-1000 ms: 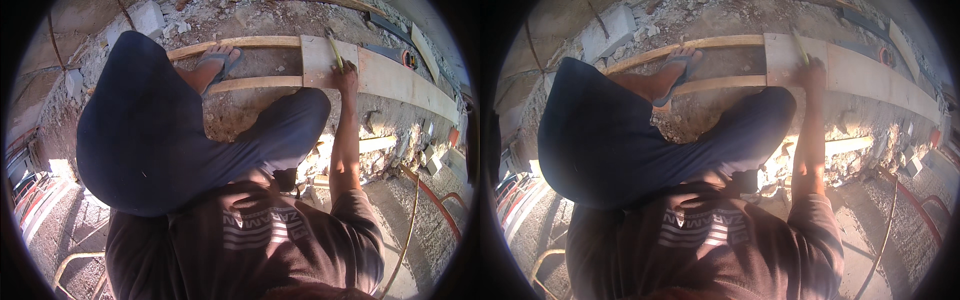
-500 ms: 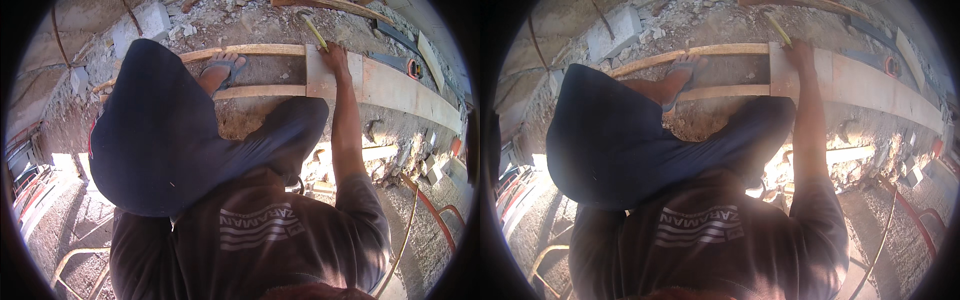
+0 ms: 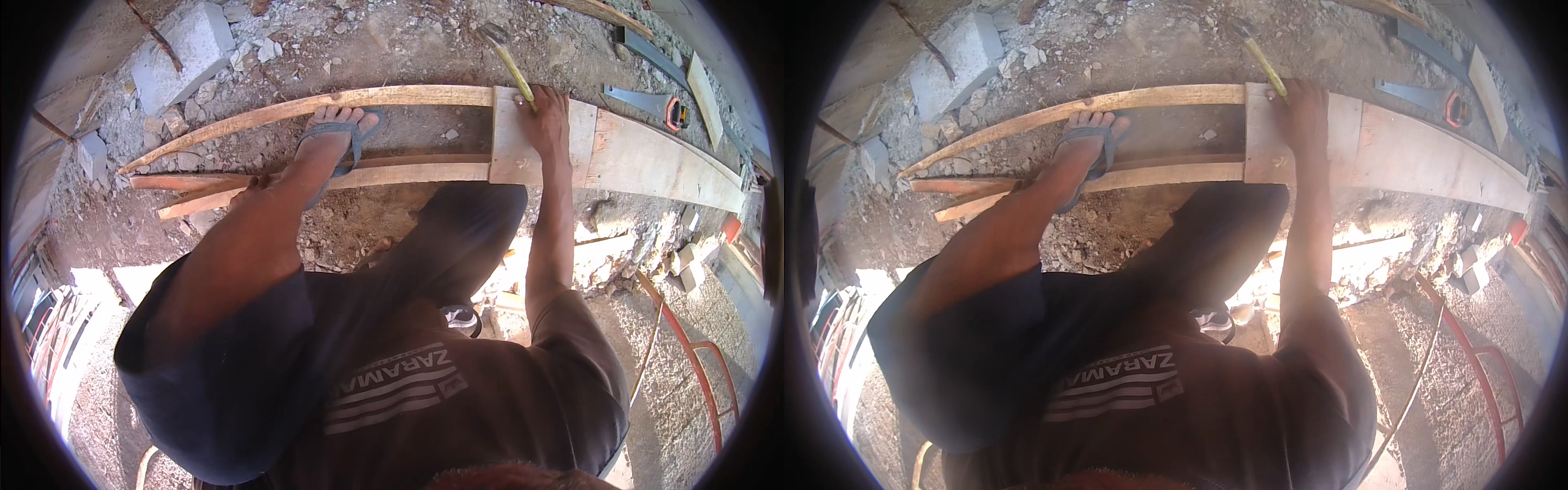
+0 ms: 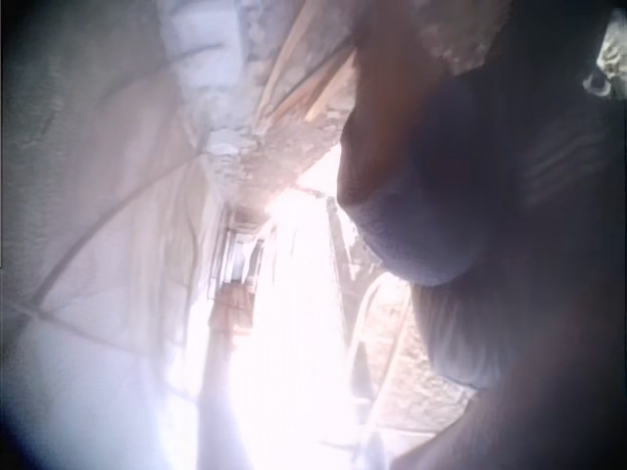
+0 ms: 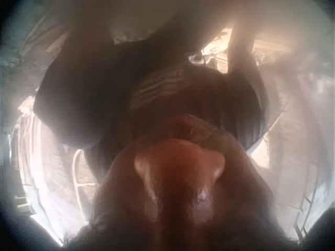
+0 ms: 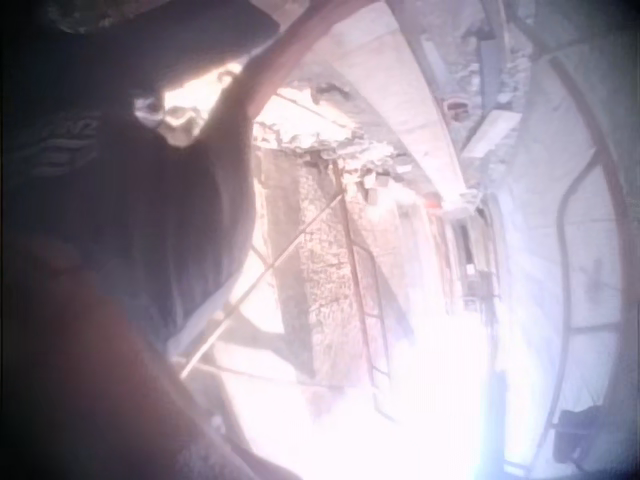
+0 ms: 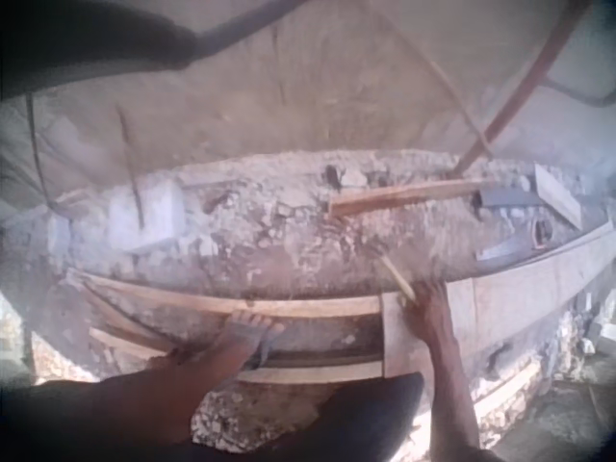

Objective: The person cuts a wooden plank with a hand saw, then uses a hammer to drive nails into the plank to join it with other pieces. The person repositions the wood and continues nailing to assemble a wooden frame on the ground.

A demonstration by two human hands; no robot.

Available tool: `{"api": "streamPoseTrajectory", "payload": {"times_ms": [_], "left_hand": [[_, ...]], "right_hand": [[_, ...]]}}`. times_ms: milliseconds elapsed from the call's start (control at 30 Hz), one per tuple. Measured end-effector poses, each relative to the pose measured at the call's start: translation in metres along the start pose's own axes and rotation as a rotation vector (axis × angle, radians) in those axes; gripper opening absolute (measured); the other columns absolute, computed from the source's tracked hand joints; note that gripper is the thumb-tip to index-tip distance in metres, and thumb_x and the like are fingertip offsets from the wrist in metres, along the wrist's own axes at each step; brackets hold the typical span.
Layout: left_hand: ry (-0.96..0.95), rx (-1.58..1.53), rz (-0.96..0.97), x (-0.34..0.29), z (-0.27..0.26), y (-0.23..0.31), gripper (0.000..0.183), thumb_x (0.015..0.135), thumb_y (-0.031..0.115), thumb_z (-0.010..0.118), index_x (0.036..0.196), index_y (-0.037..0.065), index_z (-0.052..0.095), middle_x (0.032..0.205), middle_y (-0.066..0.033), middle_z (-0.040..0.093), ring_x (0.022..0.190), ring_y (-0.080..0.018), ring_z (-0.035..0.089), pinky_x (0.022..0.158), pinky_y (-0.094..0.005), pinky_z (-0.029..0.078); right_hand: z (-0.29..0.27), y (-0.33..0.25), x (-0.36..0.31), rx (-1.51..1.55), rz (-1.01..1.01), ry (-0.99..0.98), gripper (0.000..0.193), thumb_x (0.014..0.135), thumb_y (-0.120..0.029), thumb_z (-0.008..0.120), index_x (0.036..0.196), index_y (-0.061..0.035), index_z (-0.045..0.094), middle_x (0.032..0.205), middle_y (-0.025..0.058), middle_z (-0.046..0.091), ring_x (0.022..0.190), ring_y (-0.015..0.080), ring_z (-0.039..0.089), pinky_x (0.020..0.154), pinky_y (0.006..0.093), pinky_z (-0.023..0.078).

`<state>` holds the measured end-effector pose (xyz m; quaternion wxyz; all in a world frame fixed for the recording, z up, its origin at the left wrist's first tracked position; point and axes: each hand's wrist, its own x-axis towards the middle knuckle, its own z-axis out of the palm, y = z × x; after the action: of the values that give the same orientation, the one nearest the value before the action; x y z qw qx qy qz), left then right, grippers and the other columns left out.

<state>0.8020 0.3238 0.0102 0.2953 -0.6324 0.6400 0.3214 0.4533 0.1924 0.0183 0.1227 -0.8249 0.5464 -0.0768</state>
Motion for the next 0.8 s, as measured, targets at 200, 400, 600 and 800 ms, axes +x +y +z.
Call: {"api": "streamPoseTrajectory", "payload": {"times_ms": [200, 400, 600, 800], "left_hand": [[-0.111, 0.185, 0.17, -0.04, -0.048, -0.028, 0.05, 0.105, 0.04, 0.034, 0.139, 0.007, 0.051, 0.142, -0.0142, 0.05, 0.131, -0.0328, 0.044, 0.114, -0.0434, 0.027], [0.046, -0.091, 0.313, -0.091, -0.132, -0.132, 0.038, 0.091, 0.032, 0.067, 0.119, 0.007, 0.067, 0.108, -0.0108, 0.066, 0.091, -0.0301, 0.067, 0.083, -0.045, 0.051], [0.18, 0.105, 0.605, 0.019, -0.138, 0.002, 0.058, 0.087, 0.047, 0.072, 0.127, 0.006, 0.062, 0.109, -0.0123, 0.058, 0.078, -0.0276, 0.07, 0.069, -0.0392, 0.058], [0.529, -0.166, 0.655, 0.079, -0.085, 0.118, 0.091, 0.073, 0.041, 0.084, 0.149, 0.01, 0.044, 0.116, -0.0131, 0.057, 0.1, -0.029, 0.064, 0.079, -0.043, 0.055]], "right_hand": [[-0.001, -0.007, 0.001, -0.046, 0.08, -0.047, 0.037, 0.09, -0.028, 0.072, 0.116, -0.0034, 0.067, 0.118, 0.0156, 0.067, 0.12, 0.0376, 0.057, 0.111, 0.0549, 0.035], [0.005, -0.005, -0.005, 0.002, 0.09, 0.024, 0.035, 0.09, -0.026, 0.072, 0.116, -0.0037, 0.068, 0.119, 0.0156, 0.067, 0.125, 0.0386, 0.055, 0.114, 0.0562, 0.033], [-0.002, -0.014, -0.001, 0.013, 0.145, -0.025, 0.034, 0.09, -0.025, 0.071, 0.116, -0.004, 0.068, 0.121, 0.015, 0.067, 0.126, 0.0384, 0.054, 0.114, 0.0562, 0.032], [-0.003, -0.005, -0.008, 0.091, 0.141, -0.018, 0.033, 0.091, -0.025, 0.07, 0.119, -0.0059, 0.068, 0.122, 0.0157, 0.066, 0.127, 0.039, 0.053, 0.114, 0.055, 0.032]]}}
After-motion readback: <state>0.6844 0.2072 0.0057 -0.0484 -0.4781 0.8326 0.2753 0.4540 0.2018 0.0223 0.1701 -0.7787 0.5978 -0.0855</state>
